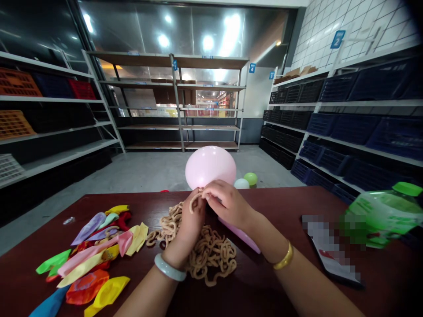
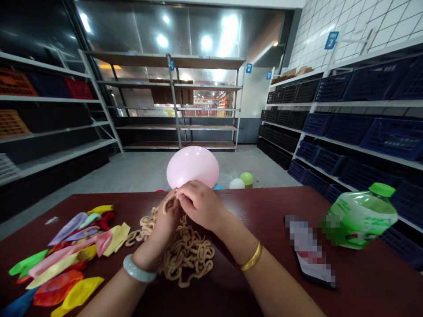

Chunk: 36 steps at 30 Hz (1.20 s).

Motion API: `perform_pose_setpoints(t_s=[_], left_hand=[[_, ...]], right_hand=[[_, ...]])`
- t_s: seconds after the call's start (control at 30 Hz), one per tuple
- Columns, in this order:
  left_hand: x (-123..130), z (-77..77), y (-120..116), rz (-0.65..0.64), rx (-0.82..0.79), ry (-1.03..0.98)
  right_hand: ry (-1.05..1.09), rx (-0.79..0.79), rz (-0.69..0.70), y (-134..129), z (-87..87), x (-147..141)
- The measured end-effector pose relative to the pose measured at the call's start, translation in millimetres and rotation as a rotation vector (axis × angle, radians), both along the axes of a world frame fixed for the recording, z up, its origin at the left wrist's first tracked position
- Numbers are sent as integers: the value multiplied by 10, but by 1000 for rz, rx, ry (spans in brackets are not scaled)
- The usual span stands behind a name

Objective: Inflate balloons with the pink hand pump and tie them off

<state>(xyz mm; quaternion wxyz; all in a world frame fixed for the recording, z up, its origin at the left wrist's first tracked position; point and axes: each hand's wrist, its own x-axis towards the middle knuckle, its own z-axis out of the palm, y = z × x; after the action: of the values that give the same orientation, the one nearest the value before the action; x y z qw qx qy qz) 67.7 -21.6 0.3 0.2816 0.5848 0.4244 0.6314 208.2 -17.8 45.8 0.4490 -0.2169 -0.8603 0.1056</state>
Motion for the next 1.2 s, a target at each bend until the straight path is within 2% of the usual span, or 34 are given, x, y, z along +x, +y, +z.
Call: perform_pose_setpoints(t_s=[0.17,0.23,0.5,0.73,0.83,1.0,1.2], left_hand=[[48,15,-83,58,18,115],[64,-1,-114,64,11,100],[66,14,-96,85,-27,48],[79,16,-66,0,-166,-220],[76,14,-71,-34,-167,-252],[82,21,-89,-76,-77,-193],[65,41,-135,55,-45,49]], right_hand=[[72,-35,-206,-9,-28,-18],[78,-28,-233,-1,-55,-35],[87,-97,-117,95,-154,-47],[67,-97,-13,118,-121,-15],[88,-79,-13,98,-109,-30],[115,-58,-95,80,-124,-52],[162,-176,-192,92,-116,-32]])
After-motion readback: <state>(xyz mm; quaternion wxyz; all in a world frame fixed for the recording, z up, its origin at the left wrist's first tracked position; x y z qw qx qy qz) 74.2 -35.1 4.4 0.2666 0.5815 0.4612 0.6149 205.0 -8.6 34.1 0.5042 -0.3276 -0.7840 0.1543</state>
